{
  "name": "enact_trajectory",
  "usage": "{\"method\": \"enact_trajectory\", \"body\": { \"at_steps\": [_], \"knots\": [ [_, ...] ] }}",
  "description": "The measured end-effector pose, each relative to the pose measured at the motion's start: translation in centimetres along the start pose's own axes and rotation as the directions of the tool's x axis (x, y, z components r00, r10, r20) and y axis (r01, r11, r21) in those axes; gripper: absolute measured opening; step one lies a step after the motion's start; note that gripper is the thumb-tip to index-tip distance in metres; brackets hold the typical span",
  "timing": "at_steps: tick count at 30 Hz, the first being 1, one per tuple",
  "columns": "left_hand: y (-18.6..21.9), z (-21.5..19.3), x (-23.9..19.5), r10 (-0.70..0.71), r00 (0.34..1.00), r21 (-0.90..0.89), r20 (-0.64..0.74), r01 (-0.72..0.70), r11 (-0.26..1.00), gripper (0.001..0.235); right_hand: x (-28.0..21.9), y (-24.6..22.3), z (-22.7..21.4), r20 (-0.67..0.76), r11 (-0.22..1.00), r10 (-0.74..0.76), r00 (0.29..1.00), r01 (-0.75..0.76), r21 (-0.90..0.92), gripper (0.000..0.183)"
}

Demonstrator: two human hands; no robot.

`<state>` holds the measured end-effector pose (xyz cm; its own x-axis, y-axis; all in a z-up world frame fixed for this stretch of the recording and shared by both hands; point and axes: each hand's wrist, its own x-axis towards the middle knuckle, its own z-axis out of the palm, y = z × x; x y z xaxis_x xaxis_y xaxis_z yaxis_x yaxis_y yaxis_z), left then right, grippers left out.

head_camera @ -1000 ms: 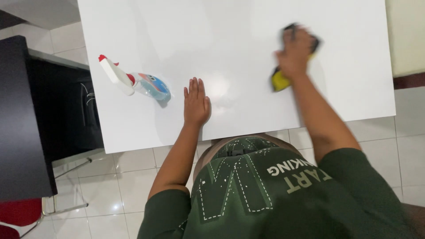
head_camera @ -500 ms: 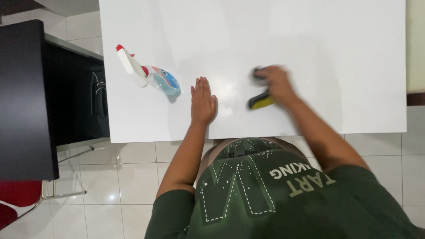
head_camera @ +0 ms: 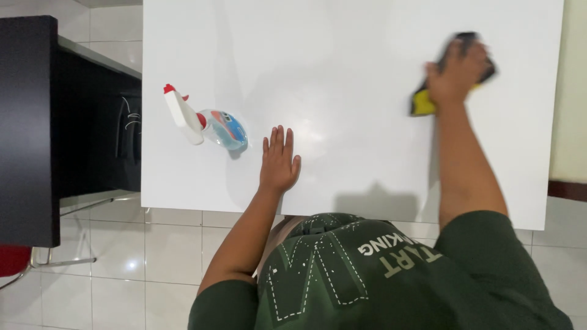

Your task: The person cleans a table by spraying it with a spray bottle and wiping the top surface, edges, and side panels with a sponge.

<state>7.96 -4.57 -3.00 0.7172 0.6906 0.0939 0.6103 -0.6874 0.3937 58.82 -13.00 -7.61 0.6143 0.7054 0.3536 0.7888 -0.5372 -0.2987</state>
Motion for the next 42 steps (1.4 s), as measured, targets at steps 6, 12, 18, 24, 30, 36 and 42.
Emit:
{"method": "enact_trajectory", "body": {
  "at_steps": [6,12,18,24,30,36,42],
  "knots": [
    [-0.3,0.3,-0.1,-0.006,1.0,-0.027,-0.01,0.005,1.0,0.073,-3.7,-23.0,2.5,0.187,0.892,-0.414,0.891,0.356,0.279,0.087],
    [-1.0,1.0,-0.6,0.019,0.992,-0.092,-0.123,-0.031,0.995,0.075,-12.8,-31.7,0.3,0.136,0.721,-0.646,0.751,0.541,0.433,0.052],
    [-1.5,1.4,-0.6,-0.004,0.995,-0.074,-0.097,-0.003,0.997,0.077,-10.0,-21.0,1.5,0.115,0.679,-0.57,0.814,0.388,0.623,0.05],
    [-1.5,1.3,-0.2,-0.014,1.0,-0.007,-0.001,0.014,1.0,0.076,-0.4,1.8,-4.3,-0.029,0.939,-0.309,0.951,0.309,0.151,0.044],
    [-1.3,0.6,0.3,-0.041,0.997,0.003,0.071,0.041,0.999,0.075,5.7,3.7,1.1,-0.013,0.994,0.09,0.996,-0.091,-0.061,0.087],
    [-1.2,0.6,0.3,-0.037,0.998,-0.008,0.057,0.038,0.999,0.074,8.8,-13.8,8.0,0.129,0.969,-0.239,0.962,0.227,0.101,0.087],
    [-1.7,1.3,-0.2,-0.023,1.0,-0.045,0.007,0.024,0.999,0.076,-0.5,-31.0,5.8,0.293,0.873,-0.481,0.826,0.421,0.248,0.087]
  ]
}}
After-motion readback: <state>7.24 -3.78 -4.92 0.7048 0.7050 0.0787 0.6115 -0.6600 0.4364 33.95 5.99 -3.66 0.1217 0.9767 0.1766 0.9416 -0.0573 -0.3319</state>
